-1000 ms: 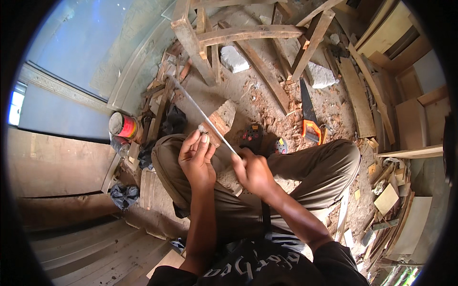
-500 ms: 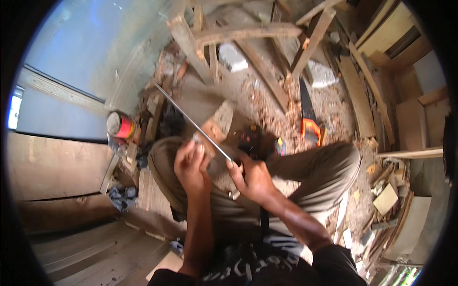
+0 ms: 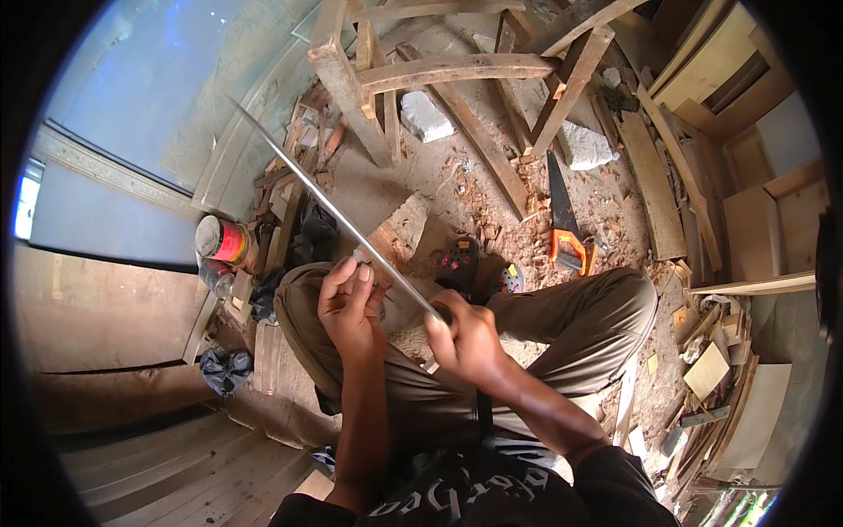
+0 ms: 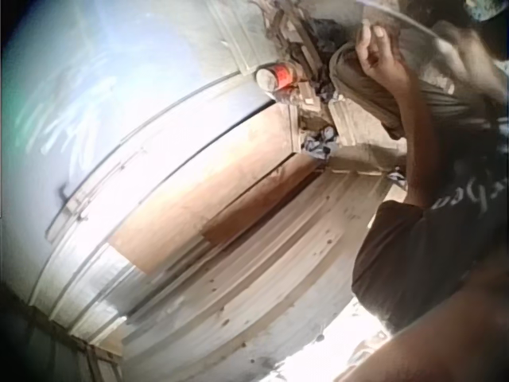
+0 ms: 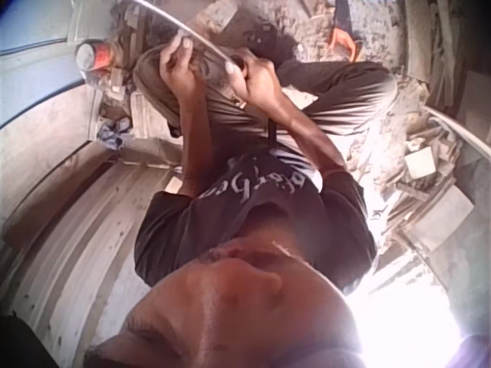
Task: The person sits on the floor and uses a metal file to sharpen a small chisel-like tool. They hold the tool in the left hand and file it with the right hand, then reposition the tool and continue filing.
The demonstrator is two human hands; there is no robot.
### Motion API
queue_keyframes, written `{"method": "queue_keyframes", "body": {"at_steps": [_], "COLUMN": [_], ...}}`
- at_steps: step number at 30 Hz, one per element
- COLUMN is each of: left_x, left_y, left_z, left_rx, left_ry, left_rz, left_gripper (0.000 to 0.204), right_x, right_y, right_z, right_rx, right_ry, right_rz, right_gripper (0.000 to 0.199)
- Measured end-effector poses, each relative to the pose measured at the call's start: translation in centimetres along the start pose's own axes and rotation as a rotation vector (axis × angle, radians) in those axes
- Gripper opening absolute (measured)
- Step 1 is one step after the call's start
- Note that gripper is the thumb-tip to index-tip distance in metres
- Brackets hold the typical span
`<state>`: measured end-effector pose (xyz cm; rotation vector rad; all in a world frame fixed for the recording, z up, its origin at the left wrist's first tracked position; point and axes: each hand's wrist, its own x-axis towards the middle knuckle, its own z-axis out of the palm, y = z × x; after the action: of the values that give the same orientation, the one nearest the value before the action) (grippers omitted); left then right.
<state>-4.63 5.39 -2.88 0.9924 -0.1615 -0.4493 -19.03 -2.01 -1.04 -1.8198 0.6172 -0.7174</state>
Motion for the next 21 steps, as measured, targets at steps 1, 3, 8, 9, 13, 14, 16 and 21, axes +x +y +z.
{"method": "queue_keyframes", "body": {"at_steps": [1, 3, 8, 9, 13, 14, 16, 21], "left_x": [-0.1, -0.1, -1.0, -1.1, -0.3, -0.1, -0.1, 0.3], "left_y": [0.0, 0.1, 0.2, 0.1, 0.6, 0.7, 0.8, 0.7], "left_z": [0.2, -0.3, -0.4, -0.3, -0.5, -0.6, -1.5, -0.8], "left_rx": [0.02, 0.055, 0.031, -0.016, 0.091, 0.084, 0.087, 0.052], "left_ry": [0.024, 0.025, 0.014, -0.024, 0.078, 0.074, 0.074, 0.044], "left_rz": [-0.009, -0.02, -0.018, 0.001, 0.014, 0.017, -0.006, 0.018], "left_gripper": [0.018, 0.018, 0.019, 0.02, 0.02, 0.02, 0.019, 0.017], "right_x": [-0.3, -0.3, 0.9, 0.3, -0.6, -0.5, 0.5, -0.5], "right_y": [3.2, 4.8, -1.2, -0.9, 4.4, 4.6, 1.4, 0.9], "right_z": [0.8, 0.7, -0.5, 0.0, 1.0, 0.8, 0.4, 0.8], "right_rx": [-0.093, -0.272, -0.007, 0.028, -0.15, -0.191, -0.084, 0.007], "right_ry": [-0.033, -0.083, -0.081, 0.001, -0.142, -0.17, -0.15, -0.064], "right_rz": [0.084, 0.135, 0.071, -0.039, 0.158, 0.184, 0.149, -0.008], "right_gripper": [0.035, 0.035, 0.031, 0.029, 0.026, 0.025, 0.026, 0.027]}}
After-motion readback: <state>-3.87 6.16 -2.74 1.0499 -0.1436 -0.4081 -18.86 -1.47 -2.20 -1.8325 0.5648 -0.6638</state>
